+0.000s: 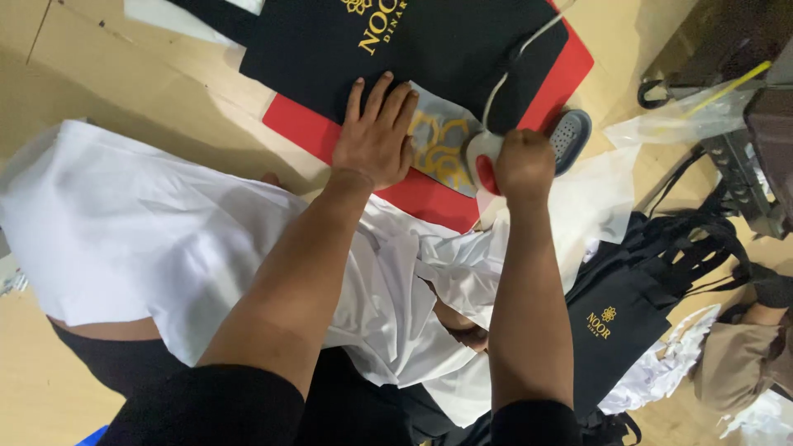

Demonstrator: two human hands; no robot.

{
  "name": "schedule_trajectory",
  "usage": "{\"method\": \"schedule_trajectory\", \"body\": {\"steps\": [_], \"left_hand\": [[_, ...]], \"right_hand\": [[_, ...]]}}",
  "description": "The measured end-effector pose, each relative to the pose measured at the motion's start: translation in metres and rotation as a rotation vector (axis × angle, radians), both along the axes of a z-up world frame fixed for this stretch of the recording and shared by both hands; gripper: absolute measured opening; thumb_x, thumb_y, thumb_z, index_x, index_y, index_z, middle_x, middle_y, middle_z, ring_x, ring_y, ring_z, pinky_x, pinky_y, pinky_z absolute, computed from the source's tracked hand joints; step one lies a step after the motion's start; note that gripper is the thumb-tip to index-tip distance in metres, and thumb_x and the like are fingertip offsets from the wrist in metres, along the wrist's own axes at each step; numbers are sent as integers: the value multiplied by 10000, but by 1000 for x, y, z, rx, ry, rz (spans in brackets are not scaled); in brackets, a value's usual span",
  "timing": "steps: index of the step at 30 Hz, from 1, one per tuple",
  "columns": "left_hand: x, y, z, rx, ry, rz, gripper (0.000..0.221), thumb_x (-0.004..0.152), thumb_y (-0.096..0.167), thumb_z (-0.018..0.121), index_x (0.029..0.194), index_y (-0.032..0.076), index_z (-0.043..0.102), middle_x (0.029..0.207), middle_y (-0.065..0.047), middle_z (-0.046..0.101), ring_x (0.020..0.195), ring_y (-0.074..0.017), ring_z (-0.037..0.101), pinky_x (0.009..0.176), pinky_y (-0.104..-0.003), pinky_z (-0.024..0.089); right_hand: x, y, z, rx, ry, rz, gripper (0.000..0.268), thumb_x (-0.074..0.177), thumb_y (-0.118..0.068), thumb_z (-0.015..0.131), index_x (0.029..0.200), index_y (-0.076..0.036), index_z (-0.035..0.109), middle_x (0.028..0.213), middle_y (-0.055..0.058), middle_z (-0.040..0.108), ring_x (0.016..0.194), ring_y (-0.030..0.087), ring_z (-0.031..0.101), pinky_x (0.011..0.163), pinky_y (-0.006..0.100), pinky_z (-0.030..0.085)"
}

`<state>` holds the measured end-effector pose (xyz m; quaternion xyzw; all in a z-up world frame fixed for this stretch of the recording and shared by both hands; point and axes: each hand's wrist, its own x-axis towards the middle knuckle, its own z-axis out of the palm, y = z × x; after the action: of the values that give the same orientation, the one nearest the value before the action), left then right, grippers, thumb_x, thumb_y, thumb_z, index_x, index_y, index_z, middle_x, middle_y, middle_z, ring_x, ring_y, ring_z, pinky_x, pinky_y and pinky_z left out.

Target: Transferring gold floral decals onto black tote bags and a white shirt using a handheld iron.

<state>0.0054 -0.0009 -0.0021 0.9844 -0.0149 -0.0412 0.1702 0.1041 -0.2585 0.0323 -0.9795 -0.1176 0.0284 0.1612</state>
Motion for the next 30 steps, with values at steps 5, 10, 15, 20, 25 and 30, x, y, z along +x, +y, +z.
{"method": "schedule_trajectory", "body": {"steps": [5,10,15,20,25,30], "left_hand": [[-3,2,2,-15,-10,23,662,981,400,460,1548,65,398,1578,-118,336,1512,-318,201,1224,-593,114],[-4,-2,-1,1,-19,10,654,998,401,469,1557,68,404,1580,-113,346,1521,-314,208,1243,-589,116],[-3,-2,-8,11,-64,29,659,976,402,464,1544,73,400,1571,-127,345,1508,-309,199,1224,-594,116],[-3,1,1,8,6,14,671,983,402,459,1558,67,382,1581,-130,330,1519,-320,188,1230,-592,109],[0,-1,3,21,21,12,684,966,400,451,1563,75,379,1577,-123,331,1515,-311,190,1230,-588,110],[-2,5,11,-15,16,20,682,962,391,478,1550,50,411,1594,-116,342,1515,-327,195,1231,-595,120]], "right_hand": [[-30,2,17,-219,5,292,236,910,-175,559,789,21,608,871,249,672,800,476,643,700,530,512],[-47,27,42,-22,146,-34,272,960,-161,504,773,24,575,858,237,666,791,467,629,698,516,498],[-47,21,39,42,181,-229,298,946,-223,537,769,-13,651,783,248,656,731,439,641,680,501,491],[-50,34,52,11,160,-41,313,974,-215,543,788,22,626,797,246,670,731,427,652,681,486,495],[-48,54,71,98,171,-61,286,950,-242,594,794,-9,655,767,245,667,723,417,666,687,474,523],[-42,85,64,-1,156,218,270,947,-246,610,779,-44,672,712,213,674,667,426,662,653,507,527]]}}
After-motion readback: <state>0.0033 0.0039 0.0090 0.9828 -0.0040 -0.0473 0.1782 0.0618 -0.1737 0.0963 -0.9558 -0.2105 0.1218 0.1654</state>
